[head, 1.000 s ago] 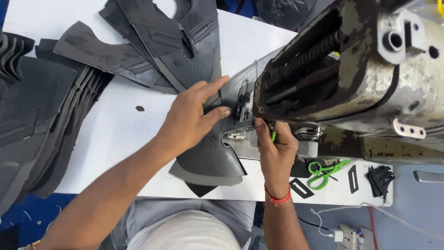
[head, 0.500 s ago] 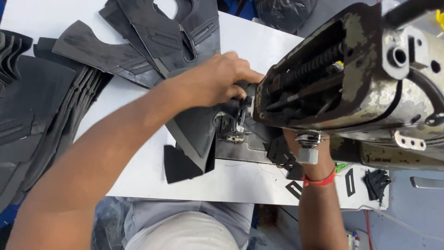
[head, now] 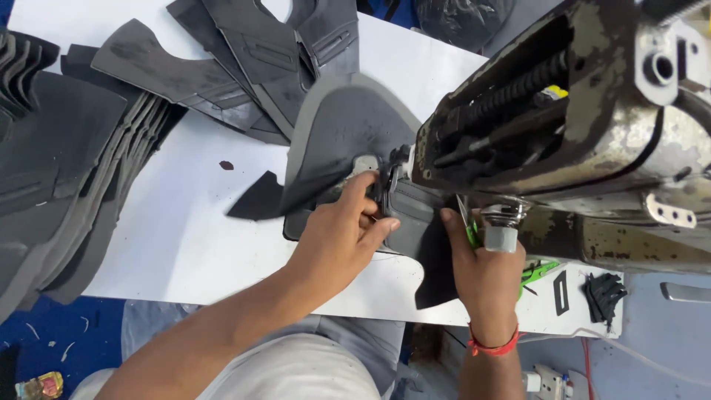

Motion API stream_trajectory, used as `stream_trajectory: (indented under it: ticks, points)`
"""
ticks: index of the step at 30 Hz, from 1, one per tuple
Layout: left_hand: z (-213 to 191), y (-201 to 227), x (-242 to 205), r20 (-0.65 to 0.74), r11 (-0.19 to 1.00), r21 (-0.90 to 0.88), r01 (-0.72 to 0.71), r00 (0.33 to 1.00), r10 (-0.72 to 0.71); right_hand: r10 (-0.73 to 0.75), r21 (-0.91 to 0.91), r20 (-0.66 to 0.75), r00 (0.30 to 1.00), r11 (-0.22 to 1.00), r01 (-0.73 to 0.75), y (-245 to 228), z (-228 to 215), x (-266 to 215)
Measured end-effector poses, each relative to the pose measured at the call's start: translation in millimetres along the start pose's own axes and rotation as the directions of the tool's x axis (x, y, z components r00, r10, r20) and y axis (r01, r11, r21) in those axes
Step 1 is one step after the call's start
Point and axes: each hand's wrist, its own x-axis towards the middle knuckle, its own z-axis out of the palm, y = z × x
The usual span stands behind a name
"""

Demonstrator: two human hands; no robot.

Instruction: The person sews black shoe parts using a sewing machine, guiding the material under the needle and stitching along the edges. They handle multiple shoe parts, aligning them and feeding them through the machine, then trim excess thread with scissors.

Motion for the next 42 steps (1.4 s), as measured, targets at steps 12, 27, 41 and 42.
stream_trajectory:
  ticks: [12, 27, 41, 42]
  points:
    - [-27, 6, 41, 0.135, 0.989, 0.012, 0.149, 0.979, -0.150, -0.106, 0.178, -0.035, 0.994, 0.978, 0.111, 5, 9, -35]
    - [-43, -2, 21, 0.167, 0.990, -0.127, -0.062, 0.982, 0.083, 0.131, 0.556, 0.243, 0.961, 0.793, -0.249, -39, 37, -73]
    - [-42, -3, 18, 0.227, 0.980, -0.094, 0.177, 0.962, -0.152, 0.207, 0.743, 0.037, 0.978, 0.648, -0.165, -13, 49, -33]
    - [-41, -3, 21, 0.230, 0.979, -0.098, 0.176, 0.962, -0.150, 0.208, 0.740, 0.034, 0.978, 0.652, -0.164, -12, 52, -31]
